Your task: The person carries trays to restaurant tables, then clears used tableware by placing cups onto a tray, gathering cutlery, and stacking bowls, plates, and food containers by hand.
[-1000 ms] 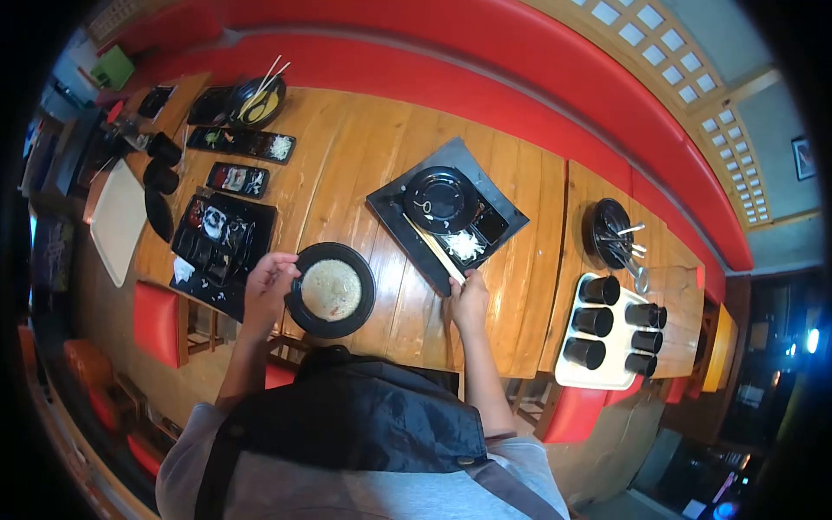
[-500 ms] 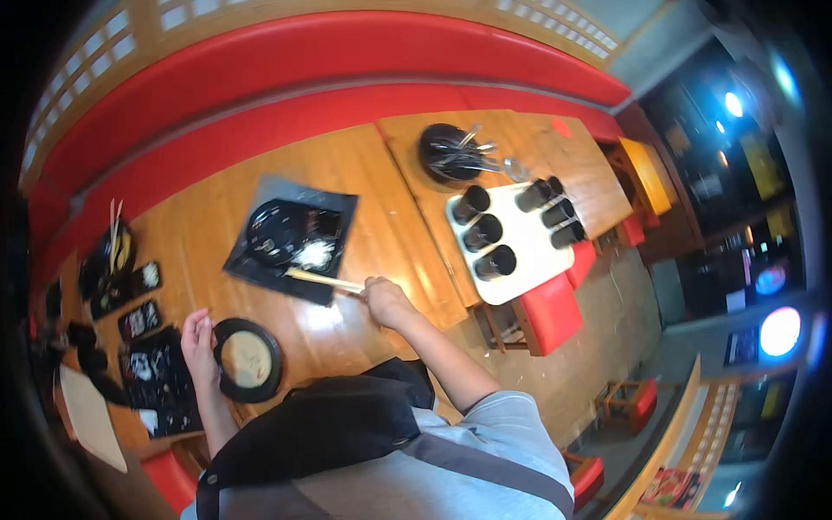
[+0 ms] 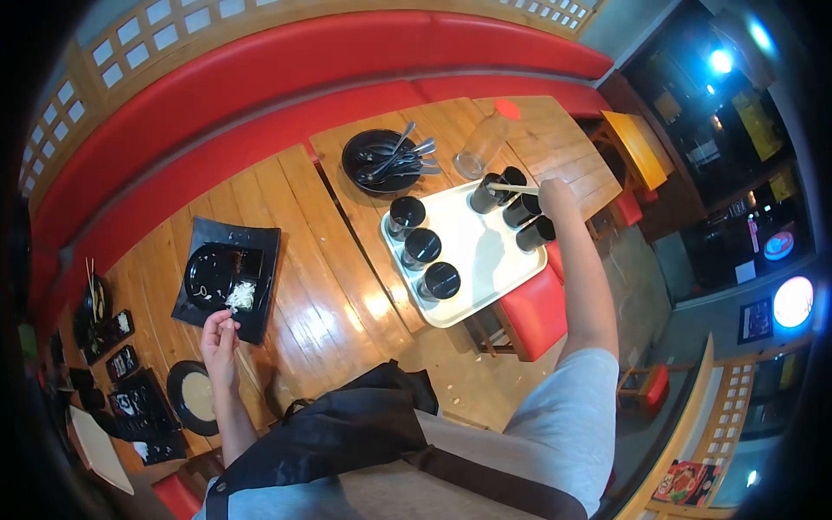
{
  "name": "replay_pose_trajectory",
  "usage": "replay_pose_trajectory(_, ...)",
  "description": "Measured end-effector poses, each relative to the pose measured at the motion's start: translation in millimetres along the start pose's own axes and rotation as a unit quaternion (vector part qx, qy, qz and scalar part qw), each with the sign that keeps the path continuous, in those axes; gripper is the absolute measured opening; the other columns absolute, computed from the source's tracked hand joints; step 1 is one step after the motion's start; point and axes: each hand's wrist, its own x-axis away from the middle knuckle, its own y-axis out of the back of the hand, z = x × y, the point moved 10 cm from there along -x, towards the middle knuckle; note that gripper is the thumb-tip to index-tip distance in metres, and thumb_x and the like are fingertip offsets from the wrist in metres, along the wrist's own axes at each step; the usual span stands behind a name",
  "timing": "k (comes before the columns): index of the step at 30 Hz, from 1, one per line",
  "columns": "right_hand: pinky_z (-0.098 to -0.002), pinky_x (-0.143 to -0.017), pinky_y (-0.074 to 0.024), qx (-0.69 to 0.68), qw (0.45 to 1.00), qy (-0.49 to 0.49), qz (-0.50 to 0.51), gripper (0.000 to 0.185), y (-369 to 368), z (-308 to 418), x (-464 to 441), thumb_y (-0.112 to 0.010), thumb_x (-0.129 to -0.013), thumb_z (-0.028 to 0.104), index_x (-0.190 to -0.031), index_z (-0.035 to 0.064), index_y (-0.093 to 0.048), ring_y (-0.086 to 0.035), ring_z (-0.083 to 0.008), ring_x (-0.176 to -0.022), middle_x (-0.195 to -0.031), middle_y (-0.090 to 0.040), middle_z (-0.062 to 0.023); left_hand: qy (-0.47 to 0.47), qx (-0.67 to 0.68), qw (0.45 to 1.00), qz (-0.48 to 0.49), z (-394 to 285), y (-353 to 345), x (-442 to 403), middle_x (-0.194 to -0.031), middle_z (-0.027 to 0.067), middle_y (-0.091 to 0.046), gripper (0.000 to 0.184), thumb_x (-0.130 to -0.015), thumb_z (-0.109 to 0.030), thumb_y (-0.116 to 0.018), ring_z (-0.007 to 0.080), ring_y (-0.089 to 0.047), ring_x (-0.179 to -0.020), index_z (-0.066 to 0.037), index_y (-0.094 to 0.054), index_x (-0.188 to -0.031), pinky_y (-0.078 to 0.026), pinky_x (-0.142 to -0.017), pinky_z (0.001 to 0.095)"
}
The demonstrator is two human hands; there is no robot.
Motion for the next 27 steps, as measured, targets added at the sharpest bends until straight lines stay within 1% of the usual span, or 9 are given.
replay_pose_trajectory(8,-0.0399,-0.078,-0.047,-0.052,0.988,0.041,0.14,0.043,-56,24,-83,-0.064,-0.072,0.032,-0.098,-0.0024,-0.06,-0.059,-0.0349,-0.092,-0.098,-0.06,-0.0226,0.031,0.029,0.999,-0.023,8,-14,32,-0.079,-0.0021,-0.054,0.014,-0.086,-0.01,-0.053,0.004,-0.048,-0.07,-0.004,-0.055,-0.099,-0.039,-0.062,0.0174)
replay_pose_trajectory(11,-0.04,-0.067,-0.0486,-0.288,0.956,-0.008,0.057,0.052,-13,25,-54,-0.058,-0.077,0.045,-0.099,-0.0022,-0.057,-0.061,-0.0313,-0.083,-0.094,-0.06,-0.0233,0.049,-0.02,0.994,-0.1,23,21,47,-0.085,0.0002,-0.056,0.016,-0.086,-0.01,-0.053,0.0062,-0.05,-0.075,-0.002,-0.055,-0.101,-0.041,-0.066,0.0191)
replay_pose_trajectory(14,-0.0407,-0.078,-0.0447,-0.121,0.985,0.006,0.12,0.04,-23,26,-64,-0.043,-0.088,0.036,-0.118,0.0105,-0.049,-0.056,-0.0315,-0.096,-0.106,-0.055,-0.0249,0.056,0.018,0.991,-0.122,25,39,59,-0.087,0.0019,-0.057,0.017,-0.085,-0.007,-0.053,0.0078,-0.054,-0.083,-0.002,-0.054,-0.102,-0.041,-0.076,0.02)
replay_pose_trajectory(16,-0.0396,-0.091,-0.0392,0.095,0.992,0.035,-0.078,0.04,-14,7,-83,-0.037,-0.092,0.033,-0.122,0.0104,-0.048,-0.05,-0.0334,-0.108,-0.115,-0.051,-0.0239,0.048,0.038,0.989,-0.138,24,51,66,-0.085,0.0008,-0.057,0.016,-0.086,-0.008,-0.054,0.0071,-0.053,-0.081,-0.003,-0.054,-0.101,-0.041,-0.074,0.0194)
replay_pose_trajectory(18,-0.039,-0.083,-0.0423,-0.164,0.92,0.003,-0.356,0.037,94,28,-36,-0.047,-0.089,0.028,-0.106,-0.0035,-0.054,-0.054,-0.0343,-0.1,-0.104,-0.057,-0.0226,0.034,0.051,0.985,-0.161,15,66,74,-0.084,-0.0007,-0.056,0.016,-0.086,-0.009,-0.054,0.0058,-0.053,-0.077,-0.003,-0.054,-0.101,-0.041,-0.069,0.0185)
replay_pose_trajectory(19,-0.039,-0.083,-0.0423,-0.17,0.918,0.023,-0.357,0.037,134,62,-9,-0.047,-0.089,0.028,-0.106,-0.0035,-0.054,-0.054,-0.0343,-0.1,-0.104,-0.057,-0.0226,0.035,0.052,0.981,-0.181,14,77,79,-0.084,-0.0007,-0.056,0.016,-0.086,-0.009,-0.054,0.0058,-0.053,-0.077,-0.003,-0.054,-0.101,-0.041,-0.069,0.0185)
replay_pose_trajectory(23,-0.0275,-0.068,-0.0446,-0.534,0.754,0.22,-0.313,0.026,197,185,86,-0.044,-0.091,0.017,-0.097,-0.0046,-0.057,-0.058,-0.0187,-0.078,-0.086,-0.06,-0.0138,-0.002,0.053,0.969,-0.243,-5,117,100,-0.082,-0.0019,-0.057,0.016,-0.086,-0.011,-0.055,0.0043,-0.052,-0.074,-0.004,-0.055,-0.1,-0.04,-0.064,0.0176)
replay_pose_trajectory(24,-0.0251,-0.062,-0.0432,-0.526,0.666,0.377,-0.372,0.021,224,245,137,-0.044,-0.09,0.011,-0.089,-0.0029,-0.059,-0.055,-0.0154,-0.069,-0.079,-0.059,-0.0103,-0.009,0.05,0.964,-0.262,-12,126,108,-0.082,-0.0021,-0.057,0.016,-0.086,-0.012,-0.055,0.0038,-0.052,-0.074,-0.005,-0.055,-0.1,-0.039,-0.063,0.0173)
replay_pose_trajectory(27,-0.0314,-0.059,-0.0477,-0.468,0.656,0.557,-0.203,0.008,207,395,221,-0.057,-0.081,0.007,-0.08,-0.0005,-0.061,-0.061,-0.0257,-0.066,-0.076,-0.063,-0.0136,-0.022,0.046,0.948,-0.314,-4,163,133,-0.08,-0.0016,-0.058,0.014,-0.086,-0.013,-0.054,0.0039,-0.052,-0.073,-0.006,-0.056,-0.098,-0.039,-0.062,0.0178)
